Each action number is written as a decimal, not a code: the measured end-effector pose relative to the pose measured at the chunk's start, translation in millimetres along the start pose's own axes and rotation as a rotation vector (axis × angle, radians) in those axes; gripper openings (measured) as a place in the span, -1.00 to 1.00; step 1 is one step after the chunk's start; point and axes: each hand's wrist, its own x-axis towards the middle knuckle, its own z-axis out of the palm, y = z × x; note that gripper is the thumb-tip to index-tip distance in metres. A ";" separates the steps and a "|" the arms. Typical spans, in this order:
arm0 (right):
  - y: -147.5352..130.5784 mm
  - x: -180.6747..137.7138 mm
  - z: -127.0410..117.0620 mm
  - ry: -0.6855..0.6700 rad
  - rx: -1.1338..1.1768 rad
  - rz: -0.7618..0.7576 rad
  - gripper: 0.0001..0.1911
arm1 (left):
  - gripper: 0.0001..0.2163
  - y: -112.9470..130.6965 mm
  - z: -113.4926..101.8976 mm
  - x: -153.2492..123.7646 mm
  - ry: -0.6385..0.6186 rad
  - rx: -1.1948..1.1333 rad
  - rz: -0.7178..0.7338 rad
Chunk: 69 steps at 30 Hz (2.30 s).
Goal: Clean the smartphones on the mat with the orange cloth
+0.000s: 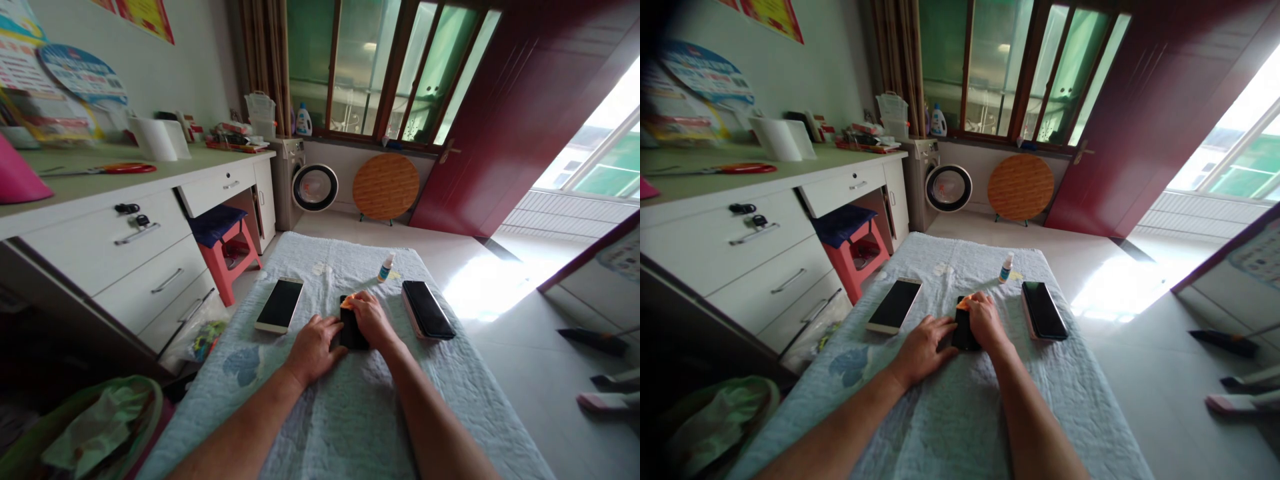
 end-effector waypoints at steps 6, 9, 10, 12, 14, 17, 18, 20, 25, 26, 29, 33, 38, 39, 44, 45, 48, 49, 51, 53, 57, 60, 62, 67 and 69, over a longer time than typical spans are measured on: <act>-13.2 -5.8 -9.9 -0.106 0.189 -0.129 -0.64 | -0.61 1.7 -3.1 0.0 -0.020 0.001 0.021; -16.0 -7.0 -10.0 -0.114 0.186 -0.126 -0.65 | -0.60 1.8 -2.1 -0.2 -0.020 0.028 0.002; -16.6 -6.4 -9.0 -0.116 0.161 -0.124 -0.66 | -0.60 2.0 -1.8 -0.3 -0.019 0.035 -0.002; -17.7 -3.4 -6.3 -0.119 0.100 -0.131 -0.70 | -0.60 2.5 -1.6 -0.5 -0.016 0.046 -0.011; -18.4 2.4 -4.2 -0.117 0.040 -0.134 -0.73 | -0.62 3.3 -1.7 -0.6 -0.018 0.054 -0.021; -18.1 14.8 -3.0 -0.109 -0.027 -0.114 -0.76 | -0.65 3.9 -1.5 -0.9 -0.023 0.072 -0.041; -17.7 18.8 -2.9 -0.107 -0.041 -0.107 -0.77 | -0.65 4.0 -1.4 -1.0 -0.022 0.078 -0.046; -17.2 25.2 -2.8 -0.114 -0.060 -0.103 -0.78 | -0.64 3.9 -1.1 -1.3 -0.017 0.087 -0.052; -19.3 24.0 -2.8 -0.169 -0.061 -0.137 -0.81 | -0.62 4.6 -1.3 -1.4 -0.032 0.097 -0.065; -20.2 21.2 -3.1 -0.178 -0.054 -0.145 -0.82 | -0.61 5.0 -1.6 -1.3 -0.034 0.099 -0.064; -23.1 11.6 -4.5 -0.211 -0.024 -0.186 -0.83 | -0.61 6.8 -2.3 -1.3 -0.029 0.115 -0.052; -24.8 4.7 -5.2 -0.246 0.008 -0.230 -0.82 | -0.62 10.0 -3.6 -1.7 -0.023 0.141 -0.035; -20.2 12.3 -4.5 -0.208 0.006 -0.179 -0.82 | -0.60 11.8 -4.4 -2.5 -0.035 0.150 -0.042; -18.6 15.6 -4.4 -0.195 -0.004 -0.172 -0.82 | -0.61 11.6 -4.0 -2.5 -0.036 0.152 -0.044; -11.3 33.7 -1.7 -0.173 -0.070 -0.130 -0.76 | -0.64 8.9 -1.1 -2.1 -0.026 0.168 -0.045; -10.3 36.7 -0.8 -0.174 -0.075 -0.115 -0.75 | -0.63 8.4 -0.7 -2.0 -0.023 0.169 -0.044; -7.6 42.8 1.8 -0.174 -0.092 -0.089 -0.73 | -0.61 7.5 0.2 -1.9 -0.021 0.173 -0.041; -6.4 44.1 2.2 -0.174 -0.100 -0.083 -0.73 | -0.60 7.5 0.3 -1.9 -0.021 0.175 -0.042; -2.9 45.8 2.0 -0.179 -0.113 -0.070 -0.71 | -0.59 7.7 0.5 -2.2 -0.019 0.179 -0.047; 2.2 47.0 0.9 -0.189 -0.125 -0.046 -0.70 | -0.59 8.3 0.8 -2.5 -0.018 0.182 -0.051; 15.8 46.1 -3.0 -0.184 -0.150 0.020 -0.72 | -0.60 9.2 0.9 -2.9 -0.014 0.186 -0.052; 25.8 41.0 -6.2 -0.163 -0.156 0.051 -0.72 | -0.59 9.5 0.8 -2.9 -0.014 0.186 -0.054; 31.0 35.5 -7.8 -0.148 -0.157 0.073 -0.71 | -0.59 9.5 0.7 -2.9 -0.014 0.179 -0.055; 37.4 19.0 -8.0 -0.106 -0.148 0.129 -0.71 | -0.61 9.3 1.1 -2.7 0.002 0.159 -0.044; 36.8 12.1 -7.0 -0.091 -0.143 0.147 -0.72 | -0.62 8.7 1.5 -2.6 0.008 0.152 -0.038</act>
